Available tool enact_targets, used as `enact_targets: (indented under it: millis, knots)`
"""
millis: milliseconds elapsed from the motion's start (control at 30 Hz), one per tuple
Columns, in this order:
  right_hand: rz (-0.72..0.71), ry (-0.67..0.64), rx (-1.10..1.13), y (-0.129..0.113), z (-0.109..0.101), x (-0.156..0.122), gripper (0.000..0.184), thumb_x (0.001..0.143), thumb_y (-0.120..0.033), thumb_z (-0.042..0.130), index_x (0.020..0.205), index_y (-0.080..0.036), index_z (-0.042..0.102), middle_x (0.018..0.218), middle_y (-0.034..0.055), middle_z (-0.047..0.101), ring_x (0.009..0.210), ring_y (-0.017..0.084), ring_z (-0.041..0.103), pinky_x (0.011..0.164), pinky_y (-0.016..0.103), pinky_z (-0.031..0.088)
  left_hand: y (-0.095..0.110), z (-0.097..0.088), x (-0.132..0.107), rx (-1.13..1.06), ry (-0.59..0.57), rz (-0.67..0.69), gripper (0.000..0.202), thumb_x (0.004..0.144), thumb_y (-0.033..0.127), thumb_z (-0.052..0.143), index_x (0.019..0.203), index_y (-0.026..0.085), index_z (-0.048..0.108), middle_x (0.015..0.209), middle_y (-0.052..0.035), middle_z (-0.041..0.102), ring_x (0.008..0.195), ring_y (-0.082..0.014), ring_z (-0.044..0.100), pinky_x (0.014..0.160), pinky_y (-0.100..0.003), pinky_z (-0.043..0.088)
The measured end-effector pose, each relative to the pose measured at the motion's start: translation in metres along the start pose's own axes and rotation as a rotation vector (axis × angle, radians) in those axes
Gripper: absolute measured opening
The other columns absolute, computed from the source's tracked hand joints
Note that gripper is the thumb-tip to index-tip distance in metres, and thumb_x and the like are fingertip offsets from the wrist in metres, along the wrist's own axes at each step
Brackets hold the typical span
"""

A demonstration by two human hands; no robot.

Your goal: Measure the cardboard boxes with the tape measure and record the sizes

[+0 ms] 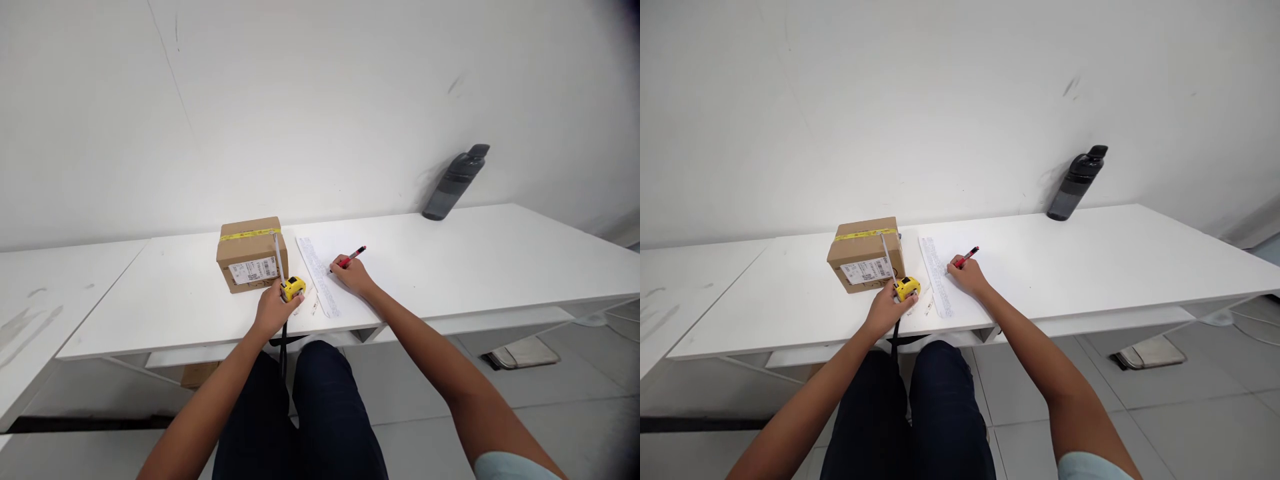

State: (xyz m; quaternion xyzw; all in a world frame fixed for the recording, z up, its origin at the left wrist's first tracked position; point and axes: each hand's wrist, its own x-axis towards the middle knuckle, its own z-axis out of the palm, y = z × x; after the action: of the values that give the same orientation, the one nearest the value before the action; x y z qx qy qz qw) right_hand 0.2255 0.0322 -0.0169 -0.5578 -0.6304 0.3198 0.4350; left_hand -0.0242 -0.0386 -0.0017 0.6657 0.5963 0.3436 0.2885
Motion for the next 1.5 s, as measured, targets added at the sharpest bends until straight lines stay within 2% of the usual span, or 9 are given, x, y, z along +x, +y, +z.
enact_targets:
  millis: [667,900,1000,1133,1233,1333,1400,1467,1500]
  knots:
    - [-0.022,0.02,-0.053,0.0,-0.001,-0.001,0.013,0.071,-0.033,0.052,0.063,-0.023,0.054,0.062,-0.0009,0.055,0.064,0.018,0.049,0.062,0.03,0.038,-0.003,-0.001,0.001,-0.029,-0.04,0.035,0.045,0.077,0.045,0.073,0.114,0.023,0.061,0.109,-0.0073,0.072,0.1,-0.0257,0.067,0.087,-0.037,0.051]
    - [-0.087,0.019,-0.157,0.003,0.004,-0.005,0.019,0.078,-0.036,0.052,0.068,-0.022,0.058,0.06,-0.0004,0.057,0.062,0.018,0.053,0.061,0.03,0.04,-0.008,0.002,-0.003,-0.091,-0.036,0.024,0.047,0.075,0.049,0.075,0.112,0.023,0.064,0.109,-0.0058,0.072,0.098,-0.0246,0.067,0.086,-0.035,0.051]
    - [-0.162,0.077,-0.238,0.006,0.009,-0.008,0.021,0.084,-0.035,0.051,0.088,-0.021,0.067,0.084,0.0046,0.067,0.075,0.021,0.059,0.068,0.03,0.042,-0.009,0.002,-0.005,-0.128,-0.038,0.015,0.049,0.074,0.05,0.075,0.113,0.023,0.064,0.111,-0.0057,0.072,0.1,-0.0245,0.067,0.087,-0.034,0.051]
    - [-0.235,0.111,-0.56,0.012,0.006,-0.007,0.037,0.083,-0.014,0.047,0.111,-0.02,0.07,0.115,0.0103,0.063,0.085,0.02,0.062,0.071,0.03,0.044,-0.008,-0.001,-0.011,-0.181,-0.066,0.018,0.048,0.073,0.049,0.076,0.11,0.021,0.064,0.109,-0.0061,0.073,0.099,-0.0242,0.067,0.085,-0.033,0.051]
    - [-0.287,0.145,-0.487,0.006,0.005,-0.006,0.039,0.085,-0.014,0.044,0.113,-0.019,0.071,0.123,0.0132,0.061,0.102,0.025,0.061,0.083,0.036,0.048,-0.006,-0.002,-0.014,-0.225,-0.076,0.017,0.047,0.072,0.047,0.077,0.108,0.02,0.064,0.109,-0.0069,0.073,0.097,-0.0238,0.067,0.083,-0.032,0.051]
    - [-0.316,0.124,-0.204,-0.012,0.023,-0.017,0.041,0.097,-0.034,0.036,0.122,-0.018,0.064,0.121,0.0128,0.064,0.106,0.025,0.062,0.088,0.04,0.051,-0.009,-0.001,-0.015,-0.255,-0.084,0.036,0.049,0.07,0.045,0.079,0.109,0.019,0.064,0.109,-0.0071,0.073,0.095,-0.0236,0.067,0.082,-0.032,0.051]
    - [-0.234,-0.025,0.02,-0.026,0.047,-0.033,0.051,0.099,-0.048,0.032,0.13,-0.018,0.058,0.113,0.0114,0.069,0.093,0.023,0.067,0.084,0.04,0.055,-0.014,0.0,-0.014,-0.289,-0.089,0.064,0.05,0.07,0.044,0.079,0.109,0.018,0.064,0.106,-0.0071,0.073,0.094,-0.0235,0.067,0.082,-0.033,0.051]
    - [-0.219,-0.169,0.135,-0.038,0.075,-0.053,0.056,0.095,-0.056,0.04,0.134,-0.019,0.054,0.117,0.0111,0.068,0.1,0.025,0.067,0.092,0.043,0.053,-0.019,0.001,-0.013,-0.327,-0.072,0.094,0.048,0.071,0.042,0.079,0.108,0.017,0.063,0.103,-0.0072,0.073,0.092,-0.0235,0.067,0.081,-0.033,0.051]
    - [-0.24,-0.163,0.127,-0.043,0.088,-0.063,0.059,0.091,-0.058,0.048,0.135,-0.02,0.053,0.124,0.0119,0.065,0.11,0.026,0.065,0.097,0.044,0.051,-0.02,0.001,-0.013,-0.348,-0.061,0.108,0.047,0.071,0.041,0.079,0.108,0.017,0.063,0.102,-0.0073,0.072,0.092,-0.0236,0.067,0.081,-0.034,0.051]
